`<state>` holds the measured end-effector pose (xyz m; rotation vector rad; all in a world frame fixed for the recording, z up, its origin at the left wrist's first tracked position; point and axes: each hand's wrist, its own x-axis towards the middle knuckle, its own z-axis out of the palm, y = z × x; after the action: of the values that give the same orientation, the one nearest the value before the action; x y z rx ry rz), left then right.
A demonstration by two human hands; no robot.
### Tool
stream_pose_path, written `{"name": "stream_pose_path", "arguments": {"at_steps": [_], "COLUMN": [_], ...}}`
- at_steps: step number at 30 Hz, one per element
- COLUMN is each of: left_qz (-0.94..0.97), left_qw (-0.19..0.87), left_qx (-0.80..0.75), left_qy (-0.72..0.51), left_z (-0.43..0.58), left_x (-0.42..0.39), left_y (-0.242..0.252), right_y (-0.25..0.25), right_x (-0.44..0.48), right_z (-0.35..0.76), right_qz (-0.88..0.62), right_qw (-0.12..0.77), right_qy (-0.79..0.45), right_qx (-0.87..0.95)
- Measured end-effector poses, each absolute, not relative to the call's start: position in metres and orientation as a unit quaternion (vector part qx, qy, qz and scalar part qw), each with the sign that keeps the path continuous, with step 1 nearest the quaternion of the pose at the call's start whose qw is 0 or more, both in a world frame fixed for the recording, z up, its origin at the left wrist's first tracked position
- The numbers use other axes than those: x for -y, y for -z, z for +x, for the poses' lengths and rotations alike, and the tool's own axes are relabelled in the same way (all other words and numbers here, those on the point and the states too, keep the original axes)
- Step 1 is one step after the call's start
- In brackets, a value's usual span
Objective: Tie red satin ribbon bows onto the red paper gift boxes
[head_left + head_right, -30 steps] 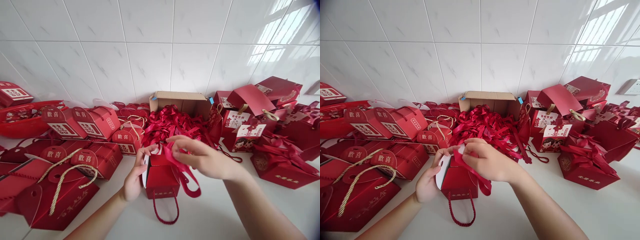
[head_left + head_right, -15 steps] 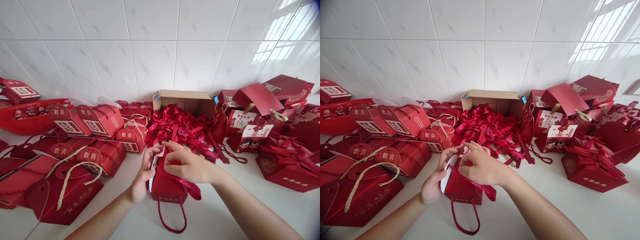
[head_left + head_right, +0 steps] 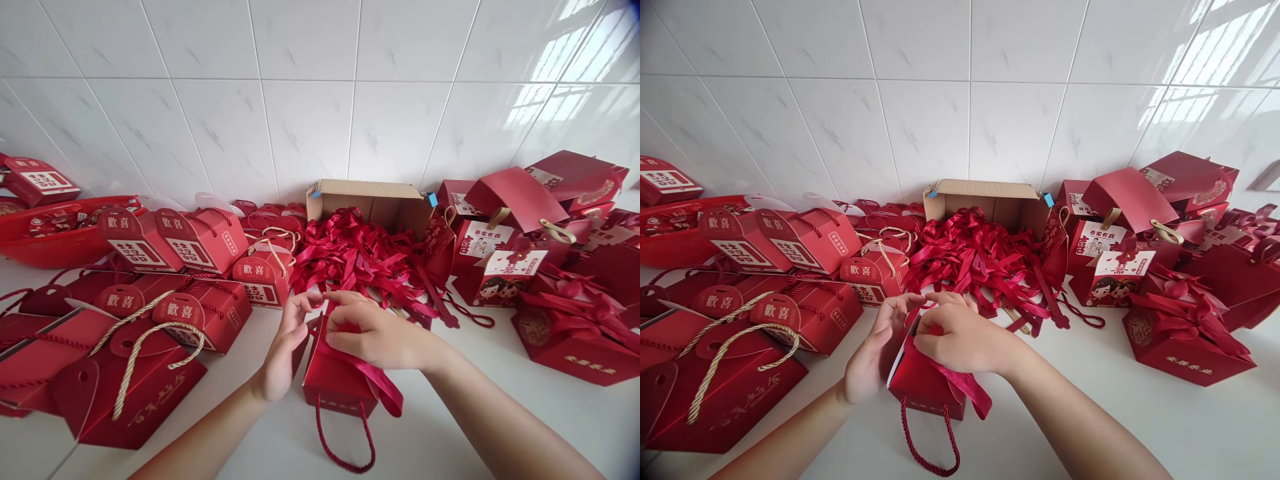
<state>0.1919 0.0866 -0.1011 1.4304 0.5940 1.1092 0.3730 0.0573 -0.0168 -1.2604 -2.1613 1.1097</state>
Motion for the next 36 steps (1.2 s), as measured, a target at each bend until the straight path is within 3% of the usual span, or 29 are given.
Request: {"name": "stream_pose_path", "arguments": {"at_steps": [11,19,24,31,36], "left_qz": [0.694,0.683,0.728,0.754,0.757], "left_qw": [0.492,0.447,0.330,0.183,0.132], "left_qx": [-0.309,-0.376,-0.471,-0.571,-0.577], "left_qy": [-0.426,-0.439,-0.372,-0.269,-0.279], "left_z": [0.186,0.187,0.188,0.172,0.161], "left_x": [-0.090,-0.098,-0.109,-0.125,-0.129], "left_y": [0.095,0.091,0.091,0.101,0.098], "right_y": [0.018,0.013,0.002,-0.006,0.001], "right_x": [-0.057,-0.060,-0.057,-0.050,-0.053], "right_z": [0.374,0.388,0.401,0.429,0.428], "right_qz": [-0.469,-0.486,-0.504,-0.549,-0.538], "right_qw": [0.201,0.252,0.261,0.137,0.022], "right_qy": [-0.364,-0.298,-0.249,-0.242,-0.226], "right_qx": [0.779,0.782,0.785,0.788,0.812]}}
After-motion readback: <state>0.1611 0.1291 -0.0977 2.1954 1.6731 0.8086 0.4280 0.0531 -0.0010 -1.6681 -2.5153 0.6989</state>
